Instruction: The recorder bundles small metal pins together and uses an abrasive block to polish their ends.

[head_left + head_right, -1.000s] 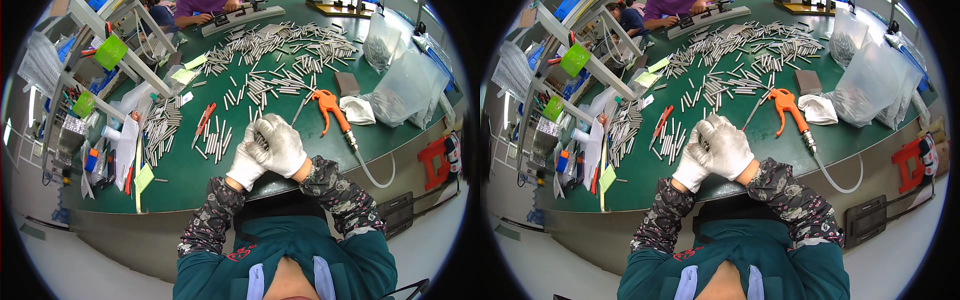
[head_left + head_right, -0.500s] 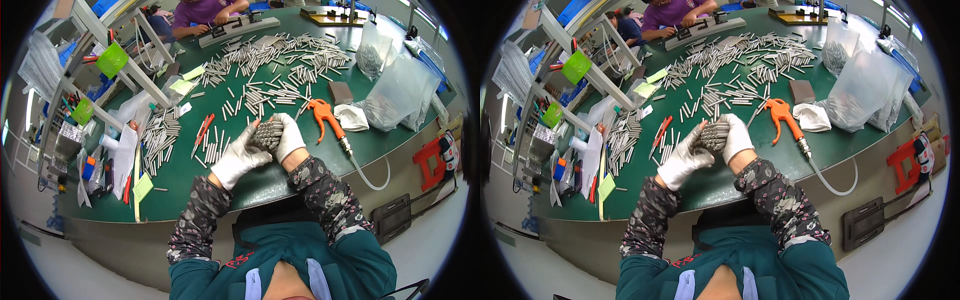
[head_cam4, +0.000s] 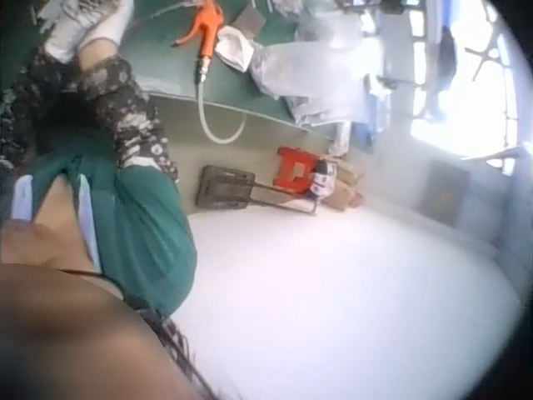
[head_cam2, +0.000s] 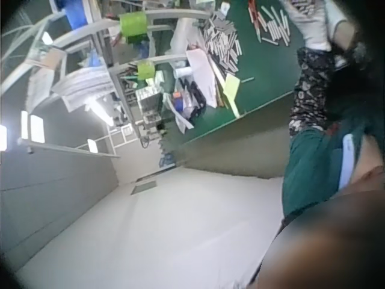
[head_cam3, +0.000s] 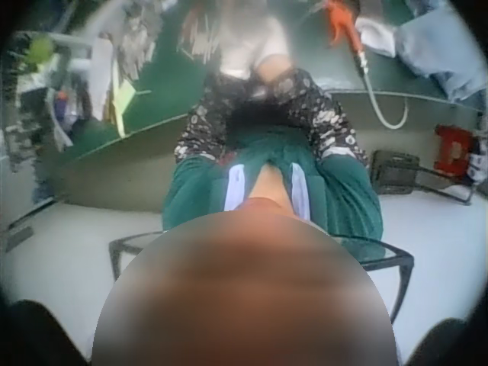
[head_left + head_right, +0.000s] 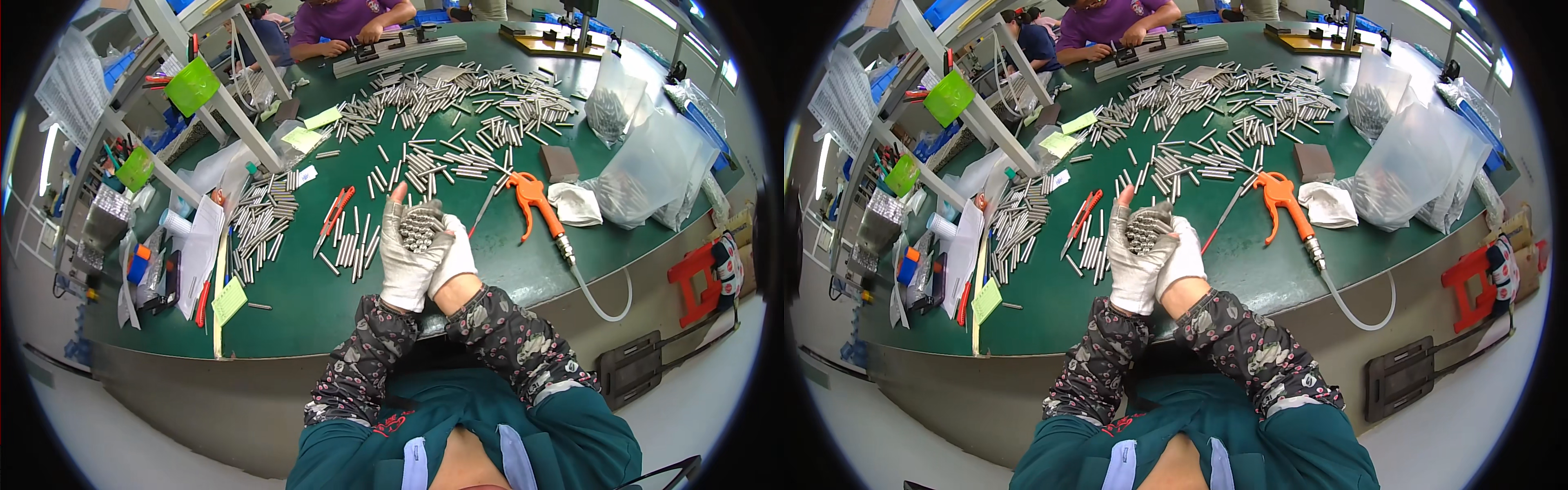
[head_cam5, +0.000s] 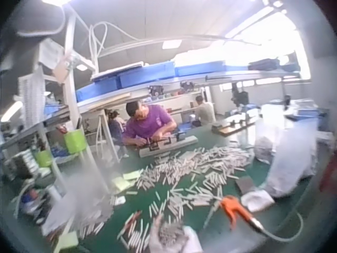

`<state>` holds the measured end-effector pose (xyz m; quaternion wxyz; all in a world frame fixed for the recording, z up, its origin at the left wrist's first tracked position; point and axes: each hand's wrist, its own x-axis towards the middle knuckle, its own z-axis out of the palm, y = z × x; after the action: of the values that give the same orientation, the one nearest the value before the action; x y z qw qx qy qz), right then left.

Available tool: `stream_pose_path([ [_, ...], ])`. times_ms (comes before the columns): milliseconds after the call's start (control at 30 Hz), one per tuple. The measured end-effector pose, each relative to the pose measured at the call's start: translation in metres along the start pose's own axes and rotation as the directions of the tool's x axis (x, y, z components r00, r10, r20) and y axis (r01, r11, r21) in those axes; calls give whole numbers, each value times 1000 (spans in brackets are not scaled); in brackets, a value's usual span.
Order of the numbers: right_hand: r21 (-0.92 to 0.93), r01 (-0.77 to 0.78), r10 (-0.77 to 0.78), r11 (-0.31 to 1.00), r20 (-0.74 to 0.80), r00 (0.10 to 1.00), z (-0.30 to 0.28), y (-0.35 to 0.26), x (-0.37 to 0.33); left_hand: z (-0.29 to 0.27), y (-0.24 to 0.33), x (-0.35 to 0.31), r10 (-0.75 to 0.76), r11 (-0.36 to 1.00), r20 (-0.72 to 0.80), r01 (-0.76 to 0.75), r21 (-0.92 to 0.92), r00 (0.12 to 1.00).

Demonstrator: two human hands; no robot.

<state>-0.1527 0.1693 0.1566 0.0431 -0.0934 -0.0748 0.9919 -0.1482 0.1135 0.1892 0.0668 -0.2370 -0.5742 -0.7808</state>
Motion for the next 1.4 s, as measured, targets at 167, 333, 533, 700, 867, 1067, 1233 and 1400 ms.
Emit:
stream_pose_path([
  [167, -128, 51, -54, 990, -26, 998, 11, 5, -10, -9, -1, 3, 17, 996, -14, -16, 87, 1000],
  [333, -226, -148, 119, 963, -139, 983, 25, -7, -28, -18, 0, 3, 22, 999, -32, -20, 49, 999],
  [533, -105, -250, 241, 963, -85, 967, 32, -17, -35, -17, 4, 5, 161, 949, 118, -187, 256, 980],
  [700, -104, -223, 209, 969, -131, 969, 31, -21, -38, -24, 4, 9, 292, 784, 374, -445, 433, 880],
  [867, -95, -238, 229, 966, -102, 968, 23, -23, -28, -19, 9, 11, 476, 563, 492, -682, 467, 729],
  [1067, -71, -195, 203, 978, 129, 971, 15, -21, -21, -28, 13, 13, 299, 425, 594, -661, 618, 747],
  [1233, 21, -387, 378, 922, 170, 910, -4, -19, -14, -32, 10, 12, 304, 364, 569, -645, 672, 764],
  [1400, 55, -353, 346, 934, 105, 932, -2, -13, -11, -27, 16, 14, 222, 326, 556, -599, 732, 801],
])
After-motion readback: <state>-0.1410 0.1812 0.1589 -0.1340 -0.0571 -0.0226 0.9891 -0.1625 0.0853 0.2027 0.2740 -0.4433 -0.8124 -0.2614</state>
